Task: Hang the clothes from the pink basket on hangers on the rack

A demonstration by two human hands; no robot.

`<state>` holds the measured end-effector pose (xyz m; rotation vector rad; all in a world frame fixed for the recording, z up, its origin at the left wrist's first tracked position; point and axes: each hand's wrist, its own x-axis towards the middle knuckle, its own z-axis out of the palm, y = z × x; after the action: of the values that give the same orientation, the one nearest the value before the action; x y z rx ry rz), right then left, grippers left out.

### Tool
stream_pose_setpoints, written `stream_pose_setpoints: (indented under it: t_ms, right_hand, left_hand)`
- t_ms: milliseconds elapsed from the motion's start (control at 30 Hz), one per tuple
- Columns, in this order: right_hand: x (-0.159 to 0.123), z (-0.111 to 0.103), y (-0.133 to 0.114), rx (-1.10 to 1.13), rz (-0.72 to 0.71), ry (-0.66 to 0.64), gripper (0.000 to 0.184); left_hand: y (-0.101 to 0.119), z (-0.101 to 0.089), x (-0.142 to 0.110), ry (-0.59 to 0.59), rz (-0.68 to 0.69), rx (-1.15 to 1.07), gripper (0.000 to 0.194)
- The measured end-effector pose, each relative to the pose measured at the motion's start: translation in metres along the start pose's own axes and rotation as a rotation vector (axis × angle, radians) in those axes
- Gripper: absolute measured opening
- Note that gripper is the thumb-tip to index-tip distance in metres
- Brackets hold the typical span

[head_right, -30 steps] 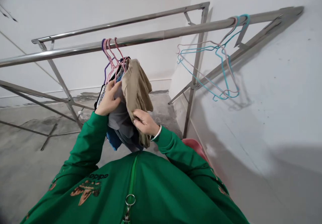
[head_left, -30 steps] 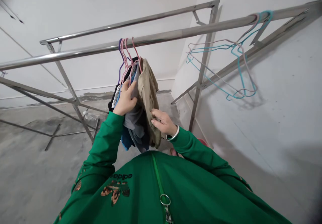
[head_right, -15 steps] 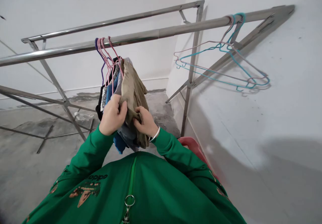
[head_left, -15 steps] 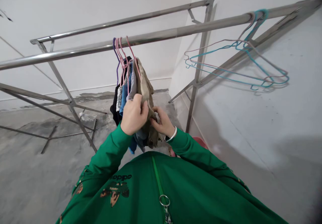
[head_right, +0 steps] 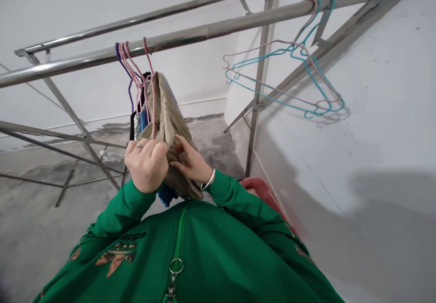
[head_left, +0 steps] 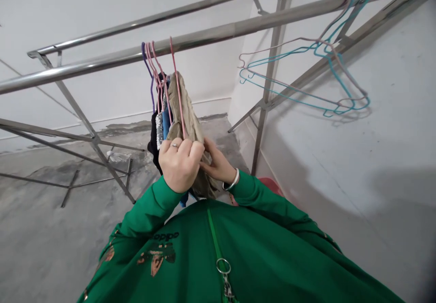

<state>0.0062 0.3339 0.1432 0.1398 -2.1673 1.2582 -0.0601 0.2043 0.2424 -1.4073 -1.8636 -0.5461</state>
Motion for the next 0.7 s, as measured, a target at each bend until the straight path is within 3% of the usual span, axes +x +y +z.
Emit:
stream_pose_setpoints:
  t_ms: [167,333,433,533,600,700]
  right_hand:
    - [0.002,0.005,0.004,0.072,0.047,0.055,0.085]
    - [0.012,0.008,0.024,0.004,0.046,0.153,0.106]
    - [0.018,0.007,0.031,-0.087,-0.011,0.166,0.103]
    - [0.025,-0.001,0.022,-0.205,-0.120,0.177,0.091]
    - [0.031,-0.012,0.008,-0.308,-0.166,0.109,0.076]
    - [0.044,-0.033,-0.010,-0.422,-0.241,-0.152,0.059]
  left_hand:
    - [-0.004,0.026,-0.031,0.040,0.120,0.072,0.022]
    - [-0.020,0.039,-0.043,0.072,0.043,0.091,0.020]
    - [-0.020,0.039,-0.043,0.069,0.029,0.065,0.021]
    - [-0.009,0.033,-0.044,0.074,0.075,0.003,0.020]
    - [0.002,0.030,-0.047,0.064,0.138,-0.019,0.018]
    - [0.011,0.029,-0.054,-0.002,0.282,-0.073,0.016]
